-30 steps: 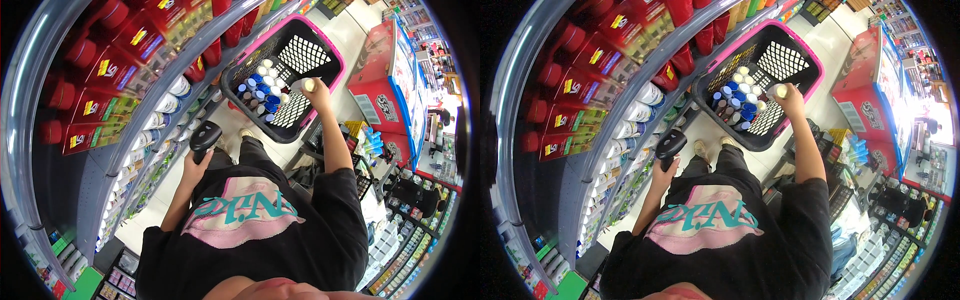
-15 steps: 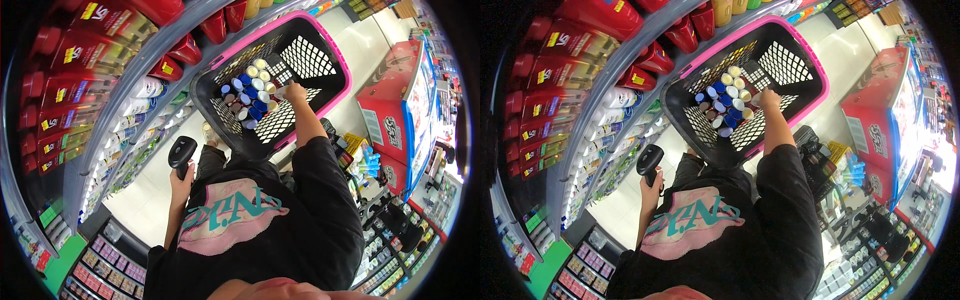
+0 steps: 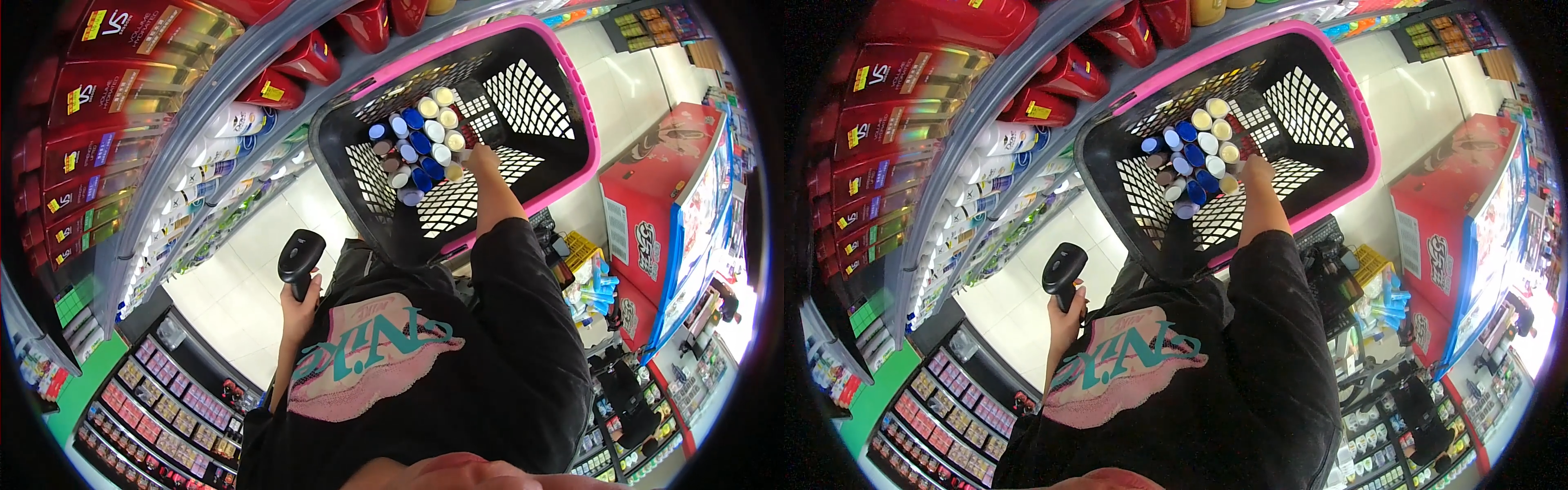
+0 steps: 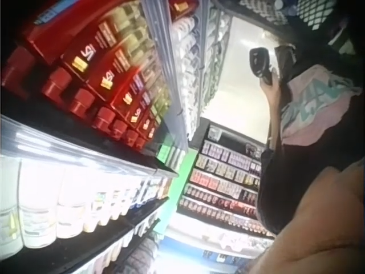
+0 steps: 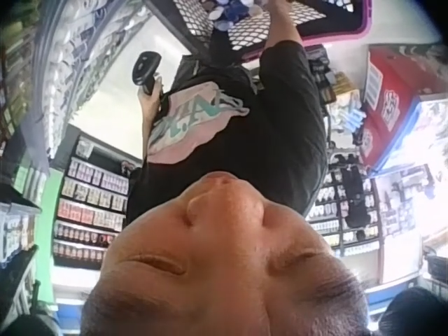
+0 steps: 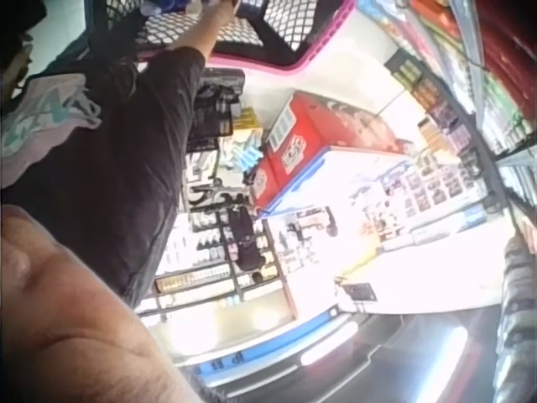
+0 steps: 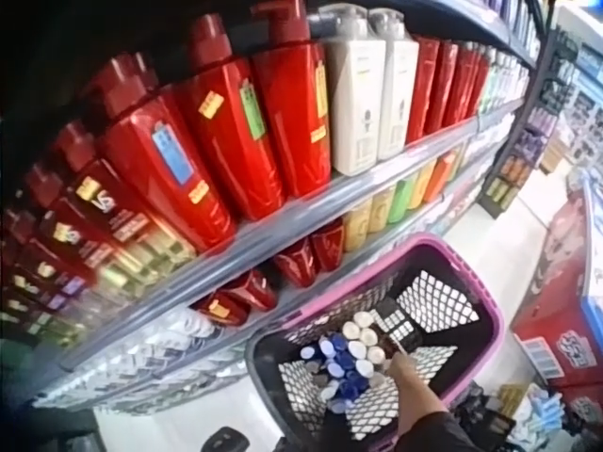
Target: Scanning shampoo and personal care bottles with a handheld barcode scanner and placing them into a shopping basket.
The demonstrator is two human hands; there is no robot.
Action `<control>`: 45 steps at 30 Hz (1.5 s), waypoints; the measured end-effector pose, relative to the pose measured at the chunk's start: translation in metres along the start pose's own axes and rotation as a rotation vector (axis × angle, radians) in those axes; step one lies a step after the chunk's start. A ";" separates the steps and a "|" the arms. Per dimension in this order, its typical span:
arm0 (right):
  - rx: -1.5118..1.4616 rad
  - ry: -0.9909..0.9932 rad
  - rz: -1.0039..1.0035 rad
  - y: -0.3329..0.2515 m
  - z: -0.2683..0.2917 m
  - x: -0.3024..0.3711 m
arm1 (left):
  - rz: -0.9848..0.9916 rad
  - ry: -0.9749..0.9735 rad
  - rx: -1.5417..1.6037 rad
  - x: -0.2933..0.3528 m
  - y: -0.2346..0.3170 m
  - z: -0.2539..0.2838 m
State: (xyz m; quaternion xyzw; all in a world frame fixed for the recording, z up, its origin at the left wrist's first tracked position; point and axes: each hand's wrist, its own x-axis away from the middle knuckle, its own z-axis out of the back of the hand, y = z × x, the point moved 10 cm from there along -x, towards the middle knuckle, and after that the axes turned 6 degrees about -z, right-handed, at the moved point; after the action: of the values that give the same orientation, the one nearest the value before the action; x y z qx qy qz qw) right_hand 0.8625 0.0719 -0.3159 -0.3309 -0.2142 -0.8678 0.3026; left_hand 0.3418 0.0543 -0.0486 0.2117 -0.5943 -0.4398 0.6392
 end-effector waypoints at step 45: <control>-0.434 0.357 1.582 -0.384 0.028 0.601 | -0.385 0.475 0.368 0.153 -0.151 0.305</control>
State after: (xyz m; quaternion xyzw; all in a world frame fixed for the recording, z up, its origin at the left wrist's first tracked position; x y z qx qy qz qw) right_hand 0.2595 0.1360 0.0606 -0.2924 0.3038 -0.4610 0.7809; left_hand -0.0077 -0.0721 -0.0183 0.5276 -0.4477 -0.3764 0.6160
